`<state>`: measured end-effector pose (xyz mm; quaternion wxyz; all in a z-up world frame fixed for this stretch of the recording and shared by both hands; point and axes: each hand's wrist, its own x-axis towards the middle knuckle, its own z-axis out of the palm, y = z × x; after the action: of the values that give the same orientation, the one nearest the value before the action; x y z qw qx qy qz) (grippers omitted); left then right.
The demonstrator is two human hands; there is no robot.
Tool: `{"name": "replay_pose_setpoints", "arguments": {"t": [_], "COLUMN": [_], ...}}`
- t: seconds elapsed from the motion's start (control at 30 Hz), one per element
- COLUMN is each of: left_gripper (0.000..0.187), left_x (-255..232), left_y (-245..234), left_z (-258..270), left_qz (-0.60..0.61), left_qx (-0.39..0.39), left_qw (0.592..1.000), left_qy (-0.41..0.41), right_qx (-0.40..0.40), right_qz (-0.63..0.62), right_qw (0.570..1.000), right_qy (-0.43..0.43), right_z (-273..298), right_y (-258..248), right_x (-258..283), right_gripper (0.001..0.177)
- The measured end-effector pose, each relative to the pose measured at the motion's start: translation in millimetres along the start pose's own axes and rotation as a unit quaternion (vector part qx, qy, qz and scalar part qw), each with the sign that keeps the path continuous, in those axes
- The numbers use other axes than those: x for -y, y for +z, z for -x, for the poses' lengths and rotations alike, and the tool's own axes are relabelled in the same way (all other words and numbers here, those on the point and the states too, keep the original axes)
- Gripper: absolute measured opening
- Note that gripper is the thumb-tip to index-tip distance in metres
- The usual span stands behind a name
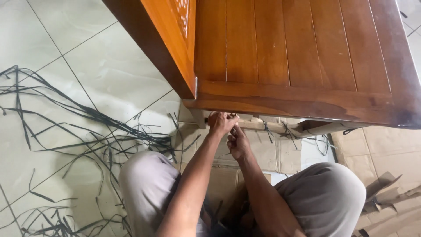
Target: Wrap furniture legs with cardboard and secure them with plastic ties
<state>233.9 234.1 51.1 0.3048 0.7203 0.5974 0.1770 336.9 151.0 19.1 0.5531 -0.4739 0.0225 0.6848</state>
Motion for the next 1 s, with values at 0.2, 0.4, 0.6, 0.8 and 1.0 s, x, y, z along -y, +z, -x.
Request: {"name": "replay_pose_setpoints", "arguments": {"t": [0.2, 0.4, 0.6, 0.8, 1.0], "left_gripper": [0.032, 0.024, 0.022, 0.025, 0.017], "left_x": [32.3, 59.6, 45.3, 24.1, 39.0], "left_y": [32.8, 40.1, 17.3, -2.8, 14.0], "left_z": [-13.9, -14.9, -1.0, 10.5, 2.6], "left_qz": [0.012, 0.096, 0.153, 0.16, 0.145], "left_qx": [-0.013, 0.001, 0.038, 0.043, 0.051], "left_qw": [1.0, 0.993, 0.983, 0.979, 0.98], "left_qy": [0.004, 0.074, 0.094, 0.115, 0.124], "right_qx": [-0.024, -0.097, -0.214, -0.242, -0.128], "right_qz": [0.039, 0.125, 0.361, 0.462, 0.314], "right_qw": [0.998, 0.976, 0.875, 0.8, 0.881], "right_qy": [-0.034, -0.148, -0.24, -0.296, -0.33], "right_z": [21.0, 31.1, 54.2, 67.3, 84.7], "right_y": [15.5, 20.4, 18.8, 18.6, 29.6], "right_x": [1.7, -18.1, -25.7, -12.6, -0.4], "right_gripper": [0.023, 0.037, 0.025, 0.02, 0.016]}}
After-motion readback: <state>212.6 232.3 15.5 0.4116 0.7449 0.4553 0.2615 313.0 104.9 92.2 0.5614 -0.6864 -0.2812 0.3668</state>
